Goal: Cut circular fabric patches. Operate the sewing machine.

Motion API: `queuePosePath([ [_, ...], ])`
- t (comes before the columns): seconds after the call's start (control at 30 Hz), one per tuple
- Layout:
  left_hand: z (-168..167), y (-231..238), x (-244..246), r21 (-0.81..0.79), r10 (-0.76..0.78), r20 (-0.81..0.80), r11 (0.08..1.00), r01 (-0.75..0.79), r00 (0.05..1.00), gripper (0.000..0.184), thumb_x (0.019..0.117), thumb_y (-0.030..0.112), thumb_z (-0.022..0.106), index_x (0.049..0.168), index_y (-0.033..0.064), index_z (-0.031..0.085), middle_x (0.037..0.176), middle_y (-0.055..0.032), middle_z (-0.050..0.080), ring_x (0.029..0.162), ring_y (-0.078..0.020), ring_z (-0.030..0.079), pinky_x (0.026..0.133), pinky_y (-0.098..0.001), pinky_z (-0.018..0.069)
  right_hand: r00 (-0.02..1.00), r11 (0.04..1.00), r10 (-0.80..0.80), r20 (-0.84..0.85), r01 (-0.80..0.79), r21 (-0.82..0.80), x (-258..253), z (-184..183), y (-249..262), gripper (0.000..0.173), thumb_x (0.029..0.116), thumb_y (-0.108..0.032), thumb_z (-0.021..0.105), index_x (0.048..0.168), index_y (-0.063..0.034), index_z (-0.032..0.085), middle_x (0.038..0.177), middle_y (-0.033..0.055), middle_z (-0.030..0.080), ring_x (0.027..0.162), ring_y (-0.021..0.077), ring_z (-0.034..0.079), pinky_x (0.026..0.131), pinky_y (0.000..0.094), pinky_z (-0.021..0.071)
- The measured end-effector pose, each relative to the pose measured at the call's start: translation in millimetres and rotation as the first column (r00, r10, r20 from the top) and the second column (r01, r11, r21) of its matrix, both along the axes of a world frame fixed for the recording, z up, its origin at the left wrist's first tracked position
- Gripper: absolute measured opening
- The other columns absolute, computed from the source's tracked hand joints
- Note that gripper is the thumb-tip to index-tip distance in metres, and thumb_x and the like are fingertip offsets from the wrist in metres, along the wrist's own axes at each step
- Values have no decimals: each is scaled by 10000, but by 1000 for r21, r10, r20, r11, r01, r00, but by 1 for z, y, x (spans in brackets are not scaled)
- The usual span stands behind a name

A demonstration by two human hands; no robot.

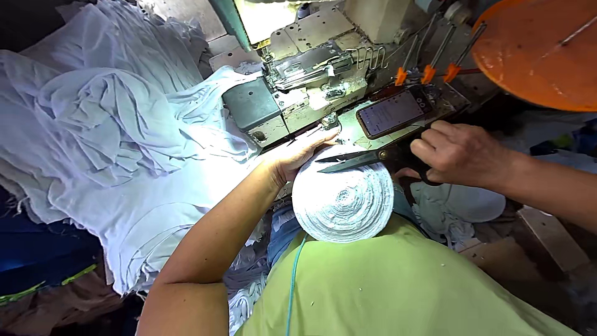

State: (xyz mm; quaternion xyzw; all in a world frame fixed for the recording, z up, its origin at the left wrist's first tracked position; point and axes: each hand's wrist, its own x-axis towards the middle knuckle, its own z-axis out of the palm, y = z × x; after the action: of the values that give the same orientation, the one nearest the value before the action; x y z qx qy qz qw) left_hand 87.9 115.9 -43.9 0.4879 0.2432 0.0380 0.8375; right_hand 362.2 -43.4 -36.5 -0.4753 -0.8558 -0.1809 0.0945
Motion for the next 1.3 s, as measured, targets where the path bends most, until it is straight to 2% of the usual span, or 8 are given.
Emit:
queuePosePath([
  [0.17, -9, -4, -14, 0, 30, 114, 1000, -30, 993, 375, 1091, 293, 290, 1121, 178, 646, 964, 40, 746, 870, -24, 708, 758, -207, 595, 997, 997, 73, -20, -73, 9, 5, 4, 6, 129, 821, 36, 575, 723, 41, 490, 593, 179, 479, 543, 389, 570, 424, 426, 392],
  [0.33, -24, -25, -47, 31, 112, 223, 992, -122, 968, 125, 886, 342, 710, 888, 223, 751, 832, 41, 740, 759, -28, 704, 705, -222, 596, 994, 998, 62, -95, -64, -15, 16, 5, -2, 130, 793, 31, 583, 688, 34, 506, 568, 155, 487, 497, 344, 553, 405, 407, 380],
  [0.5, -14, -37, -43, 90, 420, 203, 891, -444, 884, 300, 1050, 155, 435, 949, 137, 716, 824, -12, 745, 727, -58, 717, 682, -237, 615, 952, 996, -68, -297, 83, 38, 28, -6, -6, 509, 954, -379, 619, 641, 0, 488, 549, 115, 464, 488, 278, 507, 432, 390, 368],
  [0.6, -2, -24, -45, 199, 355, 271, 889, -413, 895, 280, 1069, 146, 420, 1059, 129, 700, 845, 5, 733, 714, -36, 703, 646, -204, 601, 940, 982, -179, -291, 189, 4, 22, 3, -9, 615, 876, -548, 651, 710, 31, 529, 647, 173, 541, 611, 364, 591, 497, 458, 442],
  [0.87, 7, -29, -36, 284, 320, 154, 892, -352, 935, 316, 1095, 103, 370, 1171, 92, 677, 848, 20, 722, 691, -6, 679, 627, -168, 584, 961, 971, -192, -199, 216, 103, -6, -16, -27, 439, 930, -346, 632, 730, 34, 540, 648, 178, 530, 599, 378, 586, 457, 427, 414],
  [1.0, 5, -33, -32, 257, 374, 132, 881, -396, 918, 335, 1090, 101, 380, 953, 99, 686, 725, 18, 693, 596, -8, 651, 550, -165, 559, 971, 971, -190, -146, 208, 121, -11, -16, -26, 284, 882, -197, 625, 754, 37, 528, 656, 181, 511, 594, 388, 570, 445, 420, 390],
  [1.13, 5, -34, -32, 233, 398, 146, 876, -422, 906, 357, 1094, 112, 362, 979, 111, 699, 767, 25, 715, 655, -11, 679, 605, -178, 582, 968, 976, -208, -142, 215, 32, -17, -9, -24, 180, 772, -66, 656, 757, 50, 520, 647, 187, 495, 588, 410, 572, 429, 432, 387],
  [1.3, 4, -36, -32, 257, 415, 113, 866, -429, 903, 361, 1104, 135, 361, 939, 96, 679, 717, 15, 684, 600, -14, 654, 552, -168, 560, 976, 984, -180, -121, 178, -24, -16, -12, -19, 181, 793, -65, 670, 749, 45, 533, 622, 165, 491, 571, 388, 576, 420, 413, 393],
])
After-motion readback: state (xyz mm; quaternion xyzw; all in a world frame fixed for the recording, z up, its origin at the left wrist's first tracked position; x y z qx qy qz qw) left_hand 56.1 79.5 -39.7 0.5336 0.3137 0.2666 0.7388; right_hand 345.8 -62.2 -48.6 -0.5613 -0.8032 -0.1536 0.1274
